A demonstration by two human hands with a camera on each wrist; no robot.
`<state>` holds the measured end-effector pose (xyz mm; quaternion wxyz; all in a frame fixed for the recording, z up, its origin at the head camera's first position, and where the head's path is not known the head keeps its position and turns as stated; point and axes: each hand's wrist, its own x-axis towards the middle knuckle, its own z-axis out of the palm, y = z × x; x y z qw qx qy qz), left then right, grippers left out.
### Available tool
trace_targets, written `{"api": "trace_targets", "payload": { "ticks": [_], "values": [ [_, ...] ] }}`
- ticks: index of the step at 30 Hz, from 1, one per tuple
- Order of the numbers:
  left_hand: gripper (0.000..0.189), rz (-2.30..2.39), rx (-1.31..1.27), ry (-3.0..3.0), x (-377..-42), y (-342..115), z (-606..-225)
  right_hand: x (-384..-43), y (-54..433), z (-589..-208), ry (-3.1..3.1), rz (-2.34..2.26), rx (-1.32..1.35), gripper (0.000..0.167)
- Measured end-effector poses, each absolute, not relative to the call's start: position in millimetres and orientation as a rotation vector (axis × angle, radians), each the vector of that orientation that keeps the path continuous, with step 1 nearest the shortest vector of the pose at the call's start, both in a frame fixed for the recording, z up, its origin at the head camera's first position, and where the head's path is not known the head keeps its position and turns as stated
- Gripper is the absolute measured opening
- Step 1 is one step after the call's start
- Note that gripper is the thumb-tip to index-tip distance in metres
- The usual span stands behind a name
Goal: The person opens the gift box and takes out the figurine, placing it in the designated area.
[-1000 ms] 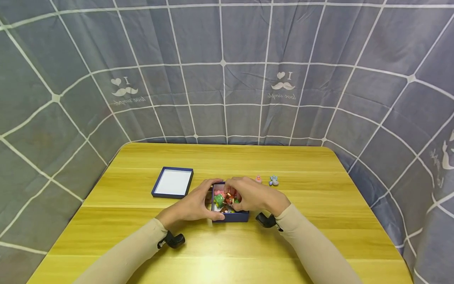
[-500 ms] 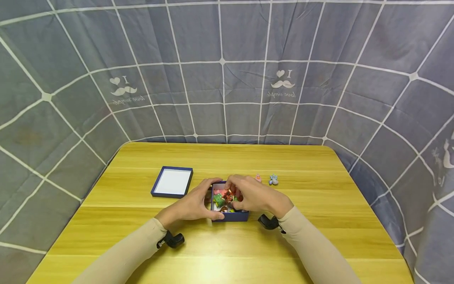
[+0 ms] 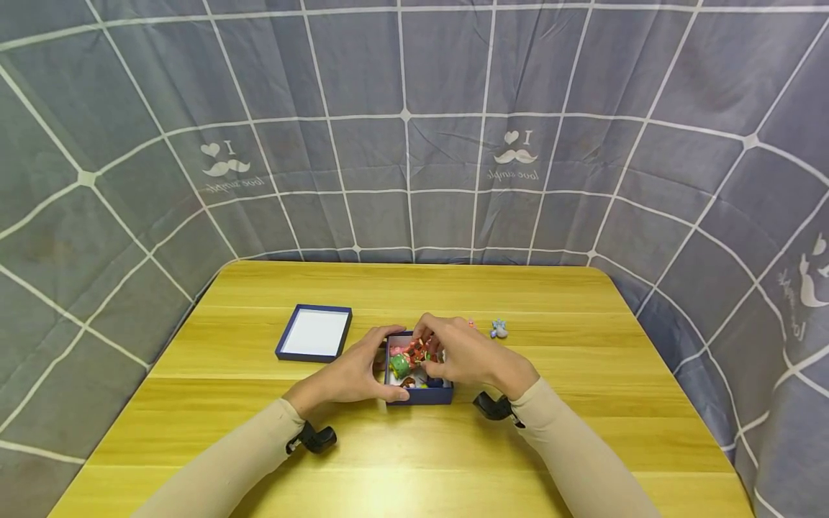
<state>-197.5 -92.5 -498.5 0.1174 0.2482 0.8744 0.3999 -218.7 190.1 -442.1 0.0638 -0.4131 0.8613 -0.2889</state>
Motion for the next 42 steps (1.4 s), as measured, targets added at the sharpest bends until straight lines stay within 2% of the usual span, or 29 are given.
{"api": "trace_targets", "payload": {
  "ticks": [24,42],
  "values": [
    [0.122,1.181,0.722,2.545,-198,-92,-500,-222,213,-434,2.777,-0.926,-1.232,0.043],
    [0.123,1.184,0.699,2.551,-197,-91,-499,-229,239,-431,2.898,-0.972,-1.184,0.039]
  ]
}}
